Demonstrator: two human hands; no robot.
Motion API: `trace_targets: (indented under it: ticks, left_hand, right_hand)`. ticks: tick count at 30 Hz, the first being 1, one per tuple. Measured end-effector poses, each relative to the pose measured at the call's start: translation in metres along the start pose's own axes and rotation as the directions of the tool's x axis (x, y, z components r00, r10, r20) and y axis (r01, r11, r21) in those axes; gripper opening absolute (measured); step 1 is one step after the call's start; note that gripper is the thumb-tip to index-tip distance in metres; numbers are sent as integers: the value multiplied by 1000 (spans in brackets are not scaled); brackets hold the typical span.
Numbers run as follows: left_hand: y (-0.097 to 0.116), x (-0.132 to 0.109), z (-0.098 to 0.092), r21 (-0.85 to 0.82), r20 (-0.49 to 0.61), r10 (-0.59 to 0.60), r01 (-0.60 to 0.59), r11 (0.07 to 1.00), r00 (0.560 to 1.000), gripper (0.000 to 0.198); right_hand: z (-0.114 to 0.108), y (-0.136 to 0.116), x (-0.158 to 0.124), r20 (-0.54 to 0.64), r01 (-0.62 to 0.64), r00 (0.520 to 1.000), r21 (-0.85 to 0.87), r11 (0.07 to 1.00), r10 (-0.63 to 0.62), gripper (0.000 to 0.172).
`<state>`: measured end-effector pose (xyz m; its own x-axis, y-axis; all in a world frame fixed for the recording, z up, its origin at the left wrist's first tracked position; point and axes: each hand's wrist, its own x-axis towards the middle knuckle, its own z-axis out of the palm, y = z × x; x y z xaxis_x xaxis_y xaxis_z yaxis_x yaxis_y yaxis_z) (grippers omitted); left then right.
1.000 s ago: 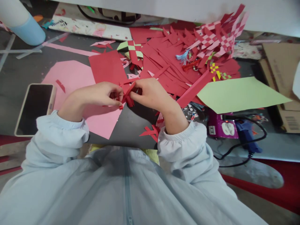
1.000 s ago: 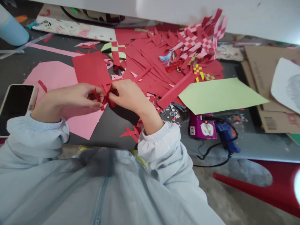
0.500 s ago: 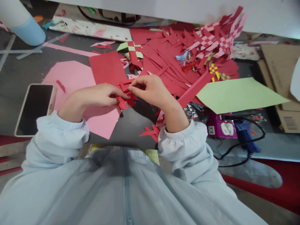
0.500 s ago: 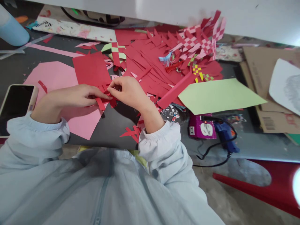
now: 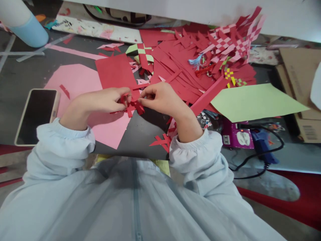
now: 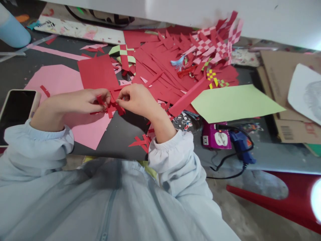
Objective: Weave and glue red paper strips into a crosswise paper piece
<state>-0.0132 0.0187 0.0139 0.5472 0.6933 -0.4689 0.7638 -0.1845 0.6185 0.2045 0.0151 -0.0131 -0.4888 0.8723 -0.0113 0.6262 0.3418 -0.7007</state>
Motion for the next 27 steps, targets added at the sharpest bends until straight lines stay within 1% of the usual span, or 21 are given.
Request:
trace_targets:
  ticks: [2,4,8,10,15,21,25,27]
  left_hand:
    - [1,0,1,-5,-6,-15,15,1000,1000,20]
    - [1,0,1,-25,1,-17,17,1000,1000,22]
    - [0,0,1,-33,55,1,0,999,999,37]
    - [0,0,0,-27,58,4,-3,1000,998,42]
    - [-1,2,0,-64,43,18,-16,998,999,39]
    - [-10,5,1,-79,30,51,-49,996,998,29]
    - [-12,8,2,-57,8,32,-32,998,999,16]
    - [-11,8,3,-69,-11,11,-11,998,1000,14]
  right_hand:
    - [0,-1,0,27,5,1000,-23,1000,-5,12]
    - [1,-2,0,61,27,998,-53,998,-24,12]
    - [1,-4,-1,135,71,989,-124,990,-54,11]
    - [1,-5,-2,169,73,984,-148,986,-47,13]
    - [0,-6,-3,208,73,978,-196,978,-31,16]
    - [1,-5,-3,192,96,980,-206,974,-56,14]
    - [2,-2,-2,129,99,989,-170,981,-77,14]
    - [1,-1,-2,90,86,993,-146,986,-74,15]
